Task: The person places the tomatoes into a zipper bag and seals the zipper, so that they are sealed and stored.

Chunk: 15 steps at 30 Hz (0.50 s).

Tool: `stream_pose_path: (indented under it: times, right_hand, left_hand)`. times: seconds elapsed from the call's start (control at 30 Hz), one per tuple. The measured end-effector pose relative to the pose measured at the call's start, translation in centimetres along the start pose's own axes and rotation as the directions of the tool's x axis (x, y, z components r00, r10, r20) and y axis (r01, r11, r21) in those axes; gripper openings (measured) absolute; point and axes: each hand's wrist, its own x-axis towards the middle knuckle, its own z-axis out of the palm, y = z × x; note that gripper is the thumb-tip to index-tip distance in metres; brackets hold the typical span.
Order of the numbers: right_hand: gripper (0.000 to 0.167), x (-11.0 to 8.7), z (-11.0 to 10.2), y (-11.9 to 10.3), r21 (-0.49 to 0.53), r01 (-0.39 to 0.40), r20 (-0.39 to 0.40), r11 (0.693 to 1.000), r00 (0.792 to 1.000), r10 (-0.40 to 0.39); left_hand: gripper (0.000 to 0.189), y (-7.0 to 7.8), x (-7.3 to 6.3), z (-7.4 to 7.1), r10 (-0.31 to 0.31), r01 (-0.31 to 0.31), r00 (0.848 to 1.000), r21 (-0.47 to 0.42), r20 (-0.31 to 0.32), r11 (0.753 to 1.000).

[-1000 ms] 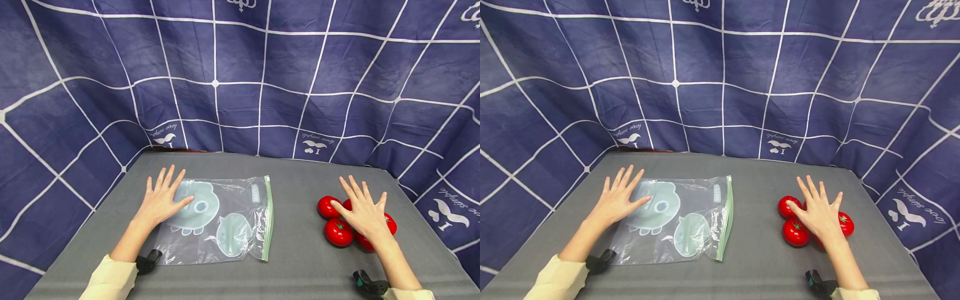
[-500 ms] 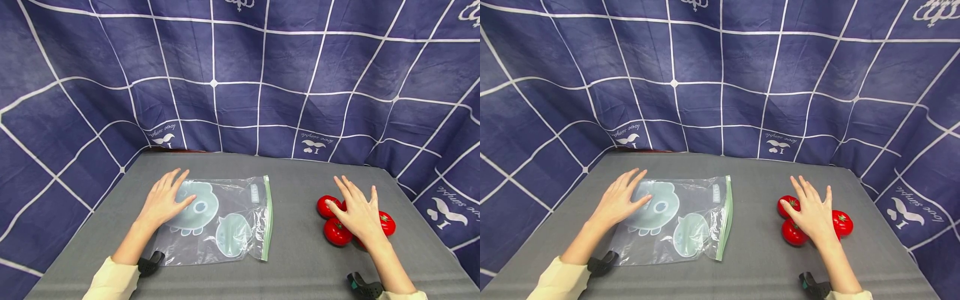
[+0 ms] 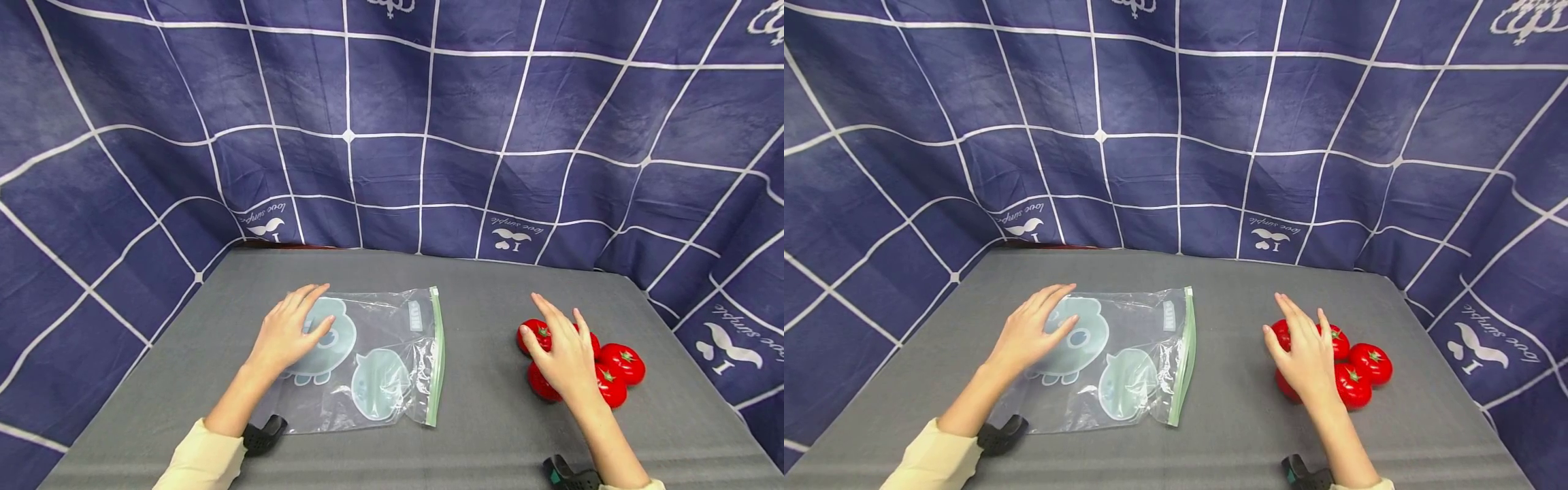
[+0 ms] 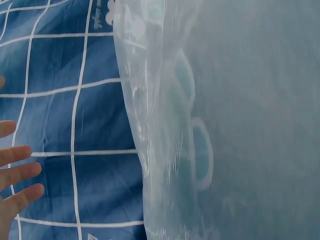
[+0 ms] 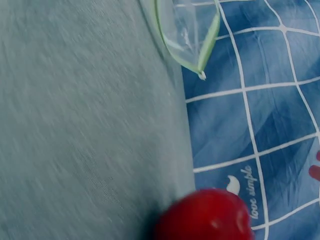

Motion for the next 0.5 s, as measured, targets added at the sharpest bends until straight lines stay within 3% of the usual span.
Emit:
stream_pose_path:
  times: [0.1, 0.23, 0.37, 0.5]
  right_hand:
    - [0.054, -0.3, 0.8, -0.4, 0.050, 0.001, -0.067, 0.999, 0.998, 0.002]
    - [0.051, -0.6, 1.9, -1.0, 0.098, 0.001, -0.092, 0.995, 0.996, 0.008]
    - [0.047, -0.8, 3.1, -1.6, 0.134, 0.000, -0.101, 0.991, 0.995, 0.014]
    - [0.046, -0.9, 4.1, -2.1, 0.158, -0.023, -0.103, 0.987, 0.994, 0.040]
  left_hand:
    - [0.044, 0.6, 0.0, 0.4, 0.023, -0.025, 0.998, -0.025, -0.058, 0.999]
    - [0.037, 1.3, 0.0, 1.1, 0.033, -0.042, 0.991, -0.061, -0.132, 0.997]
    - [0.033, 2.2, -0.1, 1.8, -0.004, -0.019, 0.984, -0.125, -0.180, 0.992]
    - [0.030, 3.3, 0.0, 2.3, -0.072, 0.036, 0.980, -0.194, -0.183, 0.980]
